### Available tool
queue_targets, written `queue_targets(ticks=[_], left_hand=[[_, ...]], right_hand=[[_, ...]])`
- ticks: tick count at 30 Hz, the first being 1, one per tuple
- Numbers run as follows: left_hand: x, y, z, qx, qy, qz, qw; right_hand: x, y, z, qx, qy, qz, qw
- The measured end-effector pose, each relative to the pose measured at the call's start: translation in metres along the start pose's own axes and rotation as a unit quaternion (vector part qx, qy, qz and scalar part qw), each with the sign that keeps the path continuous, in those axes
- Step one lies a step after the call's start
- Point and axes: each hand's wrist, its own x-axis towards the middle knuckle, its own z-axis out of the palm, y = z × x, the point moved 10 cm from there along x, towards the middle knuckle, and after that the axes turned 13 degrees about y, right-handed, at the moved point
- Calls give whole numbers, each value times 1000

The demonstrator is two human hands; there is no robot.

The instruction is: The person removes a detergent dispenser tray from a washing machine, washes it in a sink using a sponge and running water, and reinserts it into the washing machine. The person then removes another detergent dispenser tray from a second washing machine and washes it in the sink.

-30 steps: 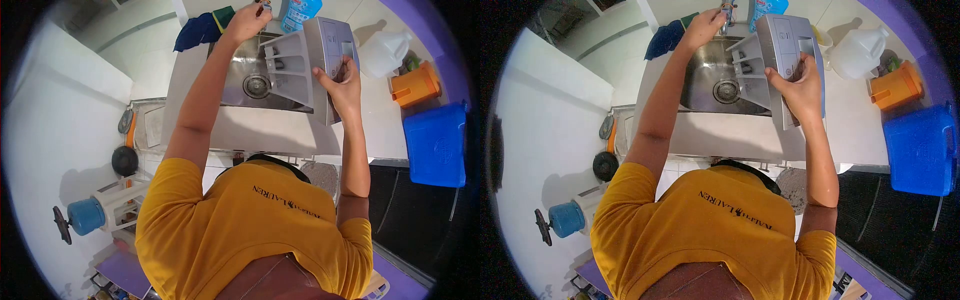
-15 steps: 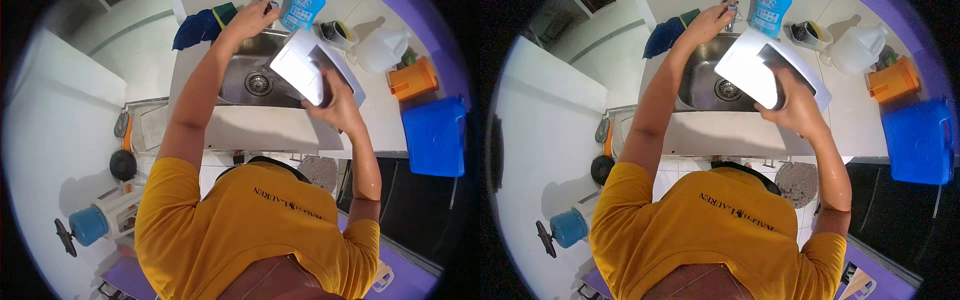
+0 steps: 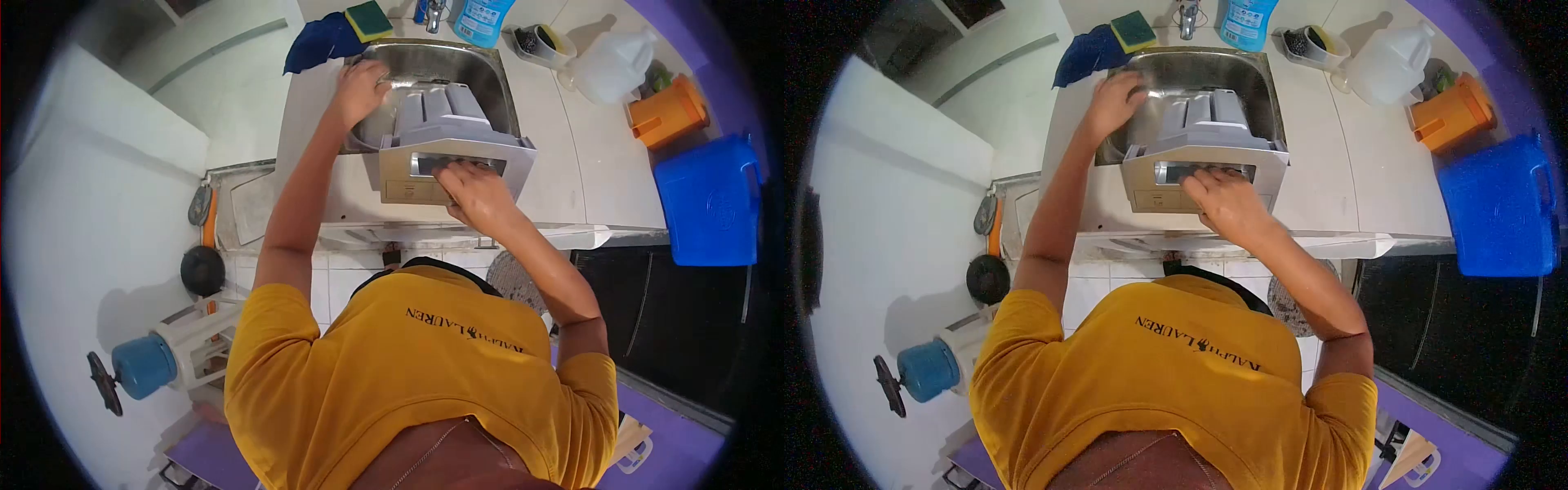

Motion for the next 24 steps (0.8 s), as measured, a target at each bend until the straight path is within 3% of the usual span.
queue_targets(ticks=[3,6,24], left_hand=[[-47,-11,-23,167,58,-35,984],[-82,-28,-28,185,113,-74,973],[-108,-43,-6,207,61,-112,970]], right_hand=[[-8,-1,7,-25,44,-1,999],[-14,1,6,-46,89,4,995],[-27,2,5,-94,155,39,983]])
